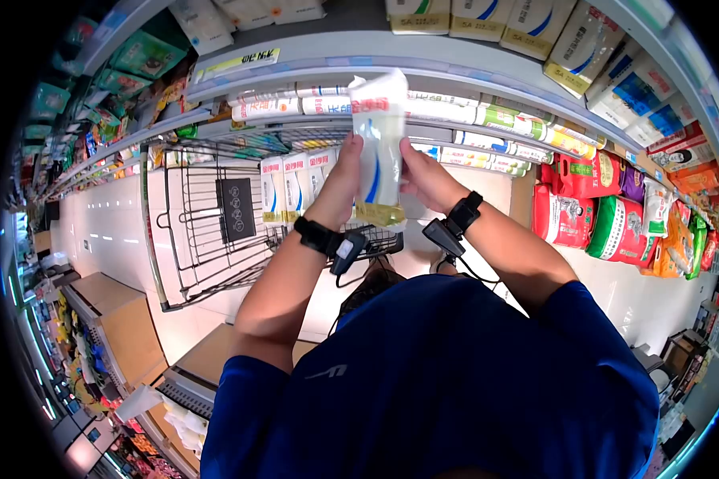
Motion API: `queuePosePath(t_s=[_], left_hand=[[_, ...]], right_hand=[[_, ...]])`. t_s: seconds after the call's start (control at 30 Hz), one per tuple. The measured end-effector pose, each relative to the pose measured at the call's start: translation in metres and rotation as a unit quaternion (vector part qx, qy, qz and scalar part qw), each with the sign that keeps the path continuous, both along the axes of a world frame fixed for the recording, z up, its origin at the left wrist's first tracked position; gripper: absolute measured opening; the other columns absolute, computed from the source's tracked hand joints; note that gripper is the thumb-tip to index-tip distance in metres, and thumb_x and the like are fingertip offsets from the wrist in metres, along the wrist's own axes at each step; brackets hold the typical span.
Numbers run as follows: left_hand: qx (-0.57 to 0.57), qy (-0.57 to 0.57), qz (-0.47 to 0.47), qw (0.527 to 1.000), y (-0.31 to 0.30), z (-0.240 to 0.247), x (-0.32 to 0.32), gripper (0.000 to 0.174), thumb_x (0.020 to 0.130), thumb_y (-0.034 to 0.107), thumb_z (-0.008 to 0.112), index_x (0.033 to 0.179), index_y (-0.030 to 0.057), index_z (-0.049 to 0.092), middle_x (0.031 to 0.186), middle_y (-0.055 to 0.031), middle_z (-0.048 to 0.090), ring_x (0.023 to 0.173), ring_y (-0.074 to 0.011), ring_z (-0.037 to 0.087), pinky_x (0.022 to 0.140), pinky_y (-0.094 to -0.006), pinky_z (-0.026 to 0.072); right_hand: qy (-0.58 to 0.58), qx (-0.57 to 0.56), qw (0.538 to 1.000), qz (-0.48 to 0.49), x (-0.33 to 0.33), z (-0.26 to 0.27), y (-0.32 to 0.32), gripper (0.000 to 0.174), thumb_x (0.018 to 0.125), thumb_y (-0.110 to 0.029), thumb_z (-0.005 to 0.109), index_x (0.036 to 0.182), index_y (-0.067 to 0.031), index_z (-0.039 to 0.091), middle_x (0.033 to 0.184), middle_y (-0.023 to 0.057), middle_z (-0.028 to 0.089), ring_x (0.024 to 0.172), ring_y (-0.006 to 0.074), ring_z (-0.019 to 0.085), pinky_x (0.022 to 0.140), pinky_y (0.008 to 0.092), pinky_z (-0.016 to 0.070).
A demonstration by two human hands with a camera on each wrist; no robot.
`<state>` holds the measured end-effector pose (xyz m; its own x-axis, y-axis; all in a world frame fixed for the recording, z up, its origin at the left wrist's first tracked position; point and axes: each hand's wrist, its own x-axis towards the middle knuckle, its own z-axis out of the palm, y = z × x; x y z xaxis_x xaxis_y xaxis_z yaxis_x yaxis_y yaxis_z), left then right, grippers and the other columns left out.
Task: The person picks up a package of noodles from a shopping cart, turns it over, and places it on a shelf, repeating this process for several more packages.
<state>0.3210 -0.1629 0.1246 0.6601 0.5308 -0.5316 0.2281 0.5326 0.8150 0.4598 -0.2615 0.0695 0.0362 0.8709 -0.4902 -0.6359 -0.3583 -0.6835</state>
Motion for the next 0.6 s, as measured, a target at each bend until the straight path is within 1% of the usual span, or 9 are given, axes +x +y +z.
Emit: queuePosePath(t_s=[0.03,0.1,0.13,0.23,0.3,0.4,0.43,0.5,0.6], left_hand=[[0.05,-0.029,-0.014,0.998,-0.006,0.001,0.0,0.062,0.097,0.058,0.032,0.137,0.0111,0.042,0.123,-0.0069,0.054,0.108,-0.0169,0.051,0.09,-0.0349,0.0408],[0.092,0.029,-0.054,0.994,-0.009,-0.011,0.001,0.063,0.097,0.054,0.034,0.142,0.0103,0.035,0.125,-0.0072,0.053,0.112,-0.0174,0.05,0.094,-0.0355,0.0387],[0.097,0.003,-0.046,0.994,-0.022,0.015,0.004,0.063,0.097,0.048,0.04,0.146,0.0085,0.028,0.126,-0.008,0.051,0.113,-0.0186,0.049,0.096,-0.0361,0.0371],[0.147,0.063,-0.078,0.984,-0.021,0.016,0.003,0.064,0.097,0.04,0.046,0.146,0.0058,0.024,0.126,-0.0085,0.05,0.114,-0.0197,0.049,0.096,-0.0364,0.0378],[0.144,0.044,-0.085,0.985,-0.018,0.012,0.004,0.062,0.096,0.033,0.052,0.145,0.0033,0.027,0.124,-0.0087,0.05,0.114,-0.019,0.049,0.095,-0.0347,0.0392],[0.103,-0.002,-0.112,0.988,-0.017,0.017,0.008,0.048,0.094,0.026,0.057,0.133,0.0017,0.043,0.12,-0.0069,0.053,0.109,-0.0157,0.052,0.09,-0.0309,0.0437],[0.107,-0.006,-0.12,0.987,-0.016,0.023,0.011,0.048,0.094,0.026,0.057,0.133,0.0017,0.043,0.12,-0.0069,0.053,0.109,-0.0157,0.052,0.09,-0.0309,0.0437],[0.031,-0.055,-0.151,0.987,-0.02,0.036,0.016,0.045,0.093,0.019,0.06,0.129,-0.0022,0.045,0.117,-0.0098,0.058,0.104,-0.0158,0.056,0.09,-0.0285,0.0451],[0.085,-0.105,-0.191,0.972,-0.018,0.063,0.034,0.037,0.093,0.017,0.059,0.124,-0.0021,0.049,0.114,-0.0095,0.06,0.103,-0.0155,0.057,0.091,-0.0294,0.0455]], right_hand=[[0.036,0.003,0.999,-0.041,-0.001,0.001,-0.006,0.062,0.095,-0.053,0.046,0.134,-0.0048,0.044,0.124,0.0097,0.057,0.115,0.0219,0.055,0.098,0.0384,0.0435],[0.094,0.012,0.994,-0.058,0.005,-0.007,-0.017,0.059,0.095,-0.046,0.051,0.134,-0.0024,0.043,0.128,0.0122,0.055,0.115,0.0246,0.055,0.097,0.0401,0.0463],[0.128,0.026,0.988,-0.081,0.006,-0.003,-0.023,0.052,0.095,-0.033,0.056,0.133,0.0001,0.043,0.126,0.0136,0.056,0.112,0.0255,0.058,0.094,0.0398,0.049],[0.101,0.018,0.992,-0.072,0.014,0.009,-0.037,0.045,0.095,-0.023,0.057,0.132,0.0003,0.045,0.126,0.0146,0.056,0.112,0.0261,0.058,0.095,0.0403,0.0488],[0.104,0.024,0.99,-0.091,0.018,0.016,-0.042,0.045,0.093,-0.017,0.059,0.132,-0.0007,0.045,0.126,0.0142,0.056,0.113,0.0258,0.058,0.096,0.0401,0.0484],[0.068,0.061,0.991,-0.096,0.022,0.04,-0.053,0.048,0.089,-0.014,0.064,0.132,-0.0008,0.046,0.126,0.0133,0.056,0.115,0.0237,0.056,0.098,0.0387,0.0463],[0.064,0.066,0.99,-0.103,0.024,0.047,-0.055,0.048,0.089,-0.014,0.064,0.132,-0.0008,0.046,0.126,0.0133,0.056,0.115,0.0237,0.056,0.098,0.0387,0.0463],[0.029,0.137,0.986,-0.089,0.027,0.062,-0.06,0.05,0.088,-0.013,0.066,0.132,-0.0006,0.047,0.126,0.0133,0.057,0.114,0.0233,0.057,0.098,0.038,0.0457],[-0.087,0.17,0.975,-0.111,0.042,0.088,-0.066,0.047,0.085,-0.011,0.069,0.127,-0.0002,0.052,0.123,0.012,0.059,0.112,0.0207,0.058,0.097,0.034,0.0448]])
